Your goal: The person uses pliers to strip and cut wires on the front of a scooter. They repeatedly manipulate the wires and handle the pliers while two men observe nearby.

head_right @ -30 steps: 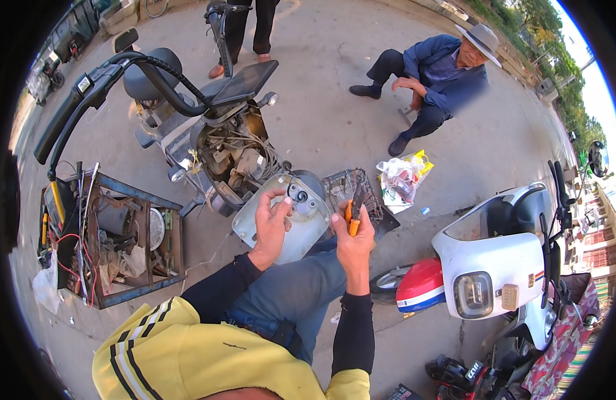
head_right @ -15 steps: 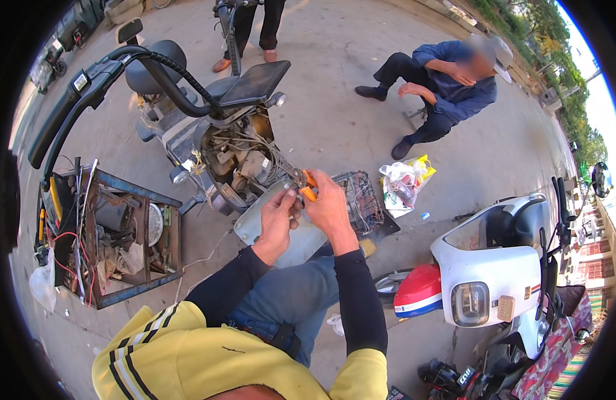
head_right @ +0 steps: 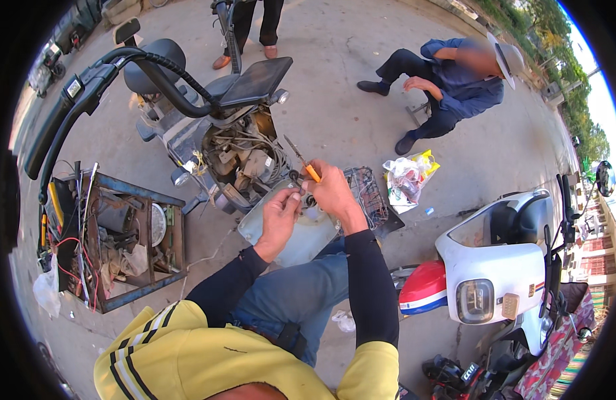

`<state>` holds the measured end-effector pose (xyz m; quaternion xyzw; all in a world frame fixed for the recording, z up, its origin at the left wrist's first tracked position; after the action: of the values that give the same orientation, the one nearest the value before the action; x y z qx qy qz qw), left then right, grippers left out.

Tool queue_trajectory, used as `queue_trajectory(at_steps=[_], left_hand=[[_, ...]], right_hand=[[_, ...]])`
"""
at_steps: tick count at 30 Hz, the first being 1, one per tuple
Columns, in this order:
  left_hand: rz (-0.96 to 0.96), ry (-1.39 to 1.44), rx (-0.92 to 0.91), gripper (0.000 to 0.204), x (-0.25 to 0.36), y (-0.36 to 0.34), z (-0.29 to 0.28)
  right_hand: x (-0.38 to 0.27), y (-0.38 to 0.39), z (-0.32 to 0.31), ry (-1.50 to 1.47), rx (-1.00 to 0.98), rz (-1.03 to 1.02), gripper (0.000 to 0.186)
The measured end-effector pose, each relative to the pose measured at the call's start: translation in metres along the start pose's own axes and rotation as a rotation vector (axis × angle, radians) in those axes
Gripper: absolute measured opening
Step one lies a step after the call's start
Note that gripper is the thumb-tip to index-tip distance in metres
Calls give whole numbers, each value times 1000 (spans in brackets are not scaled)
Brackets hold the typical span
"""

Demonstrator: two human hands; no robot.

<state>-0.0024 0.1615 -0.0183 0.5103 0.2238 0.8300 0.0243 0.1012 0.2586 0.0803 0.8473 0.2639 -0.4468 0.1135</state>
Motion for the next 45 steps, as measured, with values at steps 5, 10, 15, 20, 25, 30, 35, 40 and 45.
queue_trajectory(at_steps=[5,10,15,20,25,30,35,40,45], left_hand=[[51,-158,61,22,20,11,4],[57,-147,84,21,30,15,8],[18,-174,92,22,36,22,11],[19,-148,68,25,31,19,10],[-12,13,25,21,17,14,9],[-56,138,11,17,14,16,14],[-71,130,-13,14,17,16,13],[-97,142,-22,15,18,19,13],[-105,163,-15,15,18,18,14]], right_hand=[[12,-1,2,-151,-3,85,29],[-1,7,3,-92,79,-55,32],[-19,28,-7,78,86,-100,41],[-13,61,-24,441,160,-163,48],[4,81,-38,712,154,-286,57],[21,83,-32,713,36,-328,55],[30,77,-22,640,8,-308,48],[25,73,-20,619,50,-336,41],[25,70,-19,609,74,-360,35]])
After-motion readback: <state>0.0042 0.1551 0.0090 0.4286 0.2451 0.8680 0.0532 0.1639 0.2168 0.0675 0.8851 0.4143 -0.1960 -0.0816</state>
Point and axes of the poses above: each hand's wrist, its own y-axis away from the middle knuckle, its own z-axis out of the palm, x = y × z, the point moved 7 cm from there along -y, towards the middle knuckle, and after that the axes turned 12 degrees about -z, right-handed, at the moved point
